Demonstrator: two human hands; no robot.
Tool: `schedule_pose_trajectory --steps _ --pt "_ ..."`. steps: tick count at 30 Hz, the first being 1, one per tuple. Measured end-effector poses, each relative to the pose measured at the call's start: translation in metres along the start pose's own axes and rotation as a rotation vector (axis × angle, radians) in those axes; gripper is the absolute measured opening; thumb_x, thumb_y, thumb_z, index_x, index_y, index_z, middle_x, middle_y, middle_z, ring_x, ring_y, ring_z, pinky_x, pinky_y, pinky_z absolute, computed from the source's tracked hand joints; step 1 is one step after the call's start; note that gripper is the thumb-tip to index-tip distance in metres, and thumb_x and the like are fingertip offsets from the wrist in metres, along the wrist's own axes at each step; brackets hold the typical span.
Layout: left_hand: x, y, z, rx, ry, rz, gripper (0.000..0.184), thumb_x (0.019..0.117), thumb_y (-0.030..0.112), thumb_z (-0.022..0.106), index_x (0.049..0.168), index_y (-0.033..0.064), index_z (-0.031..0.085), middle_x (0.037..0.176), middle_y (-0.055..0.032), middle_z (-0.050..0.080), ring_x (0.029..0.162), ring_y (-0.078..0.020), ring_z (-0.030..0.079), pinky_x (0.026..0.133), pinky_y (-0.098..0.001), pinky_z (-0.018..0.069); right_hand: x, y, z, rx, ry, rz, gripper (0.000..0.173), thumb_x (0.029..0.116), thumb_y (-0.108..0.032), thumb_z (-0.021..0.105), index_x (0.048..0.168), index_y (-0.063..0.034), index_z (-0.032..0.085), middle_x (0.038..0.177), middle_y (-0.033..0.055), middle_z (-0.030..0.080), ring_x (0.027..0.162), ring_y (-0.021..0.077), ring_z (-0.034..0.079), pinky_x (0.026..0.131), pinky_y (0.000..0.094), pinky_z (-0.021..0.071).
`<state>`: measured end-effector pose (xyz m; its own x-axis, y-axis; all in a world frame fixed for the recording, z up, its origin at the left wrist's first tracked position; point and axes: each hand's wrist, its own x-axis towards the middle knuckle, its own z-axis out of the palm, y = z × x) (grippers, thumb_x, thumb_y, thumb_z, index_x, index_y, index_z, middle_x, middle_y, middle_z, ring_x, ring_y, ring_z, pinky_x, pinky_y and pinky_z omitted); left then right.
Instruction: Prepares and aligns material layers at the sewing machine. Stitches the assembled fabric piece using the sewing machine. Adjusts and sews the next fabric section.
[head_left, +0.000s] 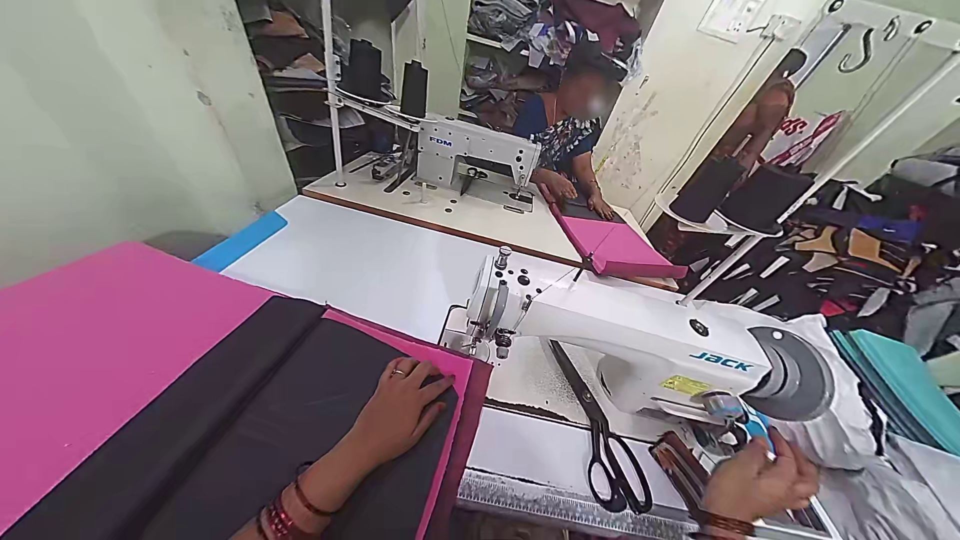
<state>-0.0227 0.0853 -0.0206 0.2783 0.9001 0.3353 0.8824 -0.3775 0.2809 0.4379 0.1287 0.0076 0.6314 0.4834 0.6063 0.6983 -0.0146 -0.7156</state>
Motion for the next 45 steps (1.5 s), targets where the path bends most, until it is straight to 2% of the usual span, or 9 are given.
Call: schedule_pose_trajectory --steps 4,6,9,18,27,37,39,42,45 --pt "0.014 0.0 0.006 -0.025 -0.011 -0.033 0.037 0.1019 0.032 0.049 0.125 0.0198 0.074 0.123 -0.0189 0.068 0.123 -0.0461 0.059 0.105 -0.0695 0.0384 -0.124 -0.096 0.016 0.275 -0.481 -0.37 0.032 0.0946 -0.007 0.055 0.117 0.0126 0.067 0.126 0.0292 0.065 0.126 0.0413 0.059 0.109 0.0521 0.0451" --pt "0.015 0.0 0.008 -0.009 -0.011 -0.021 0.037 0.1025 0.03 0.048 0.129 0.0196 0.072 0.13 -0.0176 0.066 0.127 -0.0448 0.057 0.106 -0.0691 0.0376 -0.181 -0.136 0.034 0.259 -0.78 -0.599 0.039 0.0948 -0.026 0.06 0.12 -0.0003 0.074 0.132 0.0183 0.067 0.129 0.0404 0.06 0.108 0.0564 0.0455" --pt "0.013 -0.001 0.011 -0.004 0.013 0.048 0.037 0.1013 0.023 0.048 0.13 0.0196 0.071 0.138 -0.0146 0.064 0.131 -0.0448 0.056 0.105 -0.0709 0.038 -0.225 -0.154 0.056 0.205 -0.945 -0.69 0.053 0.0951 -0.04 0.059 0.128 0.0001 0.07 0.138 0.0158 0.066 0.128 0.0407 0.06 0.103 0.0566 0.0494" --pt "0.024 0.006 0.015 0.05 0.032 -0.028 0.042 0.1009 0.025 0.043 0.129 0.0203 0.072 0.135 -0.0146 0.066 0.127 -0.0444 0.059 0.103 -0.0697 0.04 -0.234 -0.154 0.068 0.022 -0.835 -0.888 0.055 0.0973 -0.042 0.046 0.126 -0.0025 0.072 0.139 0.009 0.066 0.124 0.0321 0.064 0.094 0.0513 0.0534" --pt "0.064 0.011 0.009 -0.001 -0.27 -0.242 0.046 0.1061 0.021 0.036 0.146 0.0122 0.057 0.157 -0.0198 0.045 0.148 -0.0449 0.034 0.117 -0.0704 0.0176 -0.206 -0.163 0.097 0.003 -1.089 -0.772 0.06 0.093 -0.04 0.052 0.137 -0.002 0.065 0.148 0.0087 0.06 0.132 0.0337 0.059 0.097 0.0592 0.0474" --pt "0.11 0.012 0.004 -0.008 -0.501 -0.303 0.045 0.1062 0.022 0.037 0.141 0.0002 0.057 0.164 -0.0195 0.032 0.154 -0.0437 0.02 0.12 -0.0686 0.0053 -0.201 -0.167 0.108 -0.012 -1.083 -0.59 0.061 0.0954 -0.039 0.055 0.139 0.0033 0.06 0.145 0.0257 0.056 0.134 0.048 0.052 0.103 0.0648 0.0423" --pt "0.113 0.011 0.004 -0.037 -0.47 -0.302 0.042 0.1053 0.02 0.04 0.135 -0.0004 0.062 0.162 -0.0199 0.037 0.153 -0.0443 0.023 0.121 -0.0678 0.0066 -0.199 -0.167 0.108 -0.015 -1.089 -0.596 0.061 0.0966 -0.04 0.054 0.14 0.0024 0.061 0.146 0.0234 0.056 0.135 0.0463 0.051 0.104 0.0638 0.0419" --pt "0.1 0.001 0.014 -0.134 -0.188 -0.224 0.035 0.1011 0.017 0.048 0.118 -0.0024 0.072 0.146 -0.0206 0.056 0.141 -0.0439 0.043 0.119 -0.0594 0.0255 -0.2 -0.165 0.106 -0.014 -1.088 -0.64 0.059 0.098 -0.038 0.052 0.142 0.0001 0.06 0.152 0.0178 0.053 0.138 0.0442 0.05 0.105 0.0617 0.0416" --pt "0.09 -0.004 0.012 -0.206 -0.081 -0.19 0.031 0.0958 0.014 0.058 0.118 -0.0052 0.068 0.136 -0.0226 0.061 0.136 -0.0431 0.049 0.116 -0.0535 0.0344 -0.203 -0.164 0.103 -0.006 -1.057 -0.71 0.055 0.0977 -0.035 0.052 0.139 0.0012 0.063 0.15 0.0142 0.057 0.137 0.0425 0.053 0.104 0.0619 0.0436"
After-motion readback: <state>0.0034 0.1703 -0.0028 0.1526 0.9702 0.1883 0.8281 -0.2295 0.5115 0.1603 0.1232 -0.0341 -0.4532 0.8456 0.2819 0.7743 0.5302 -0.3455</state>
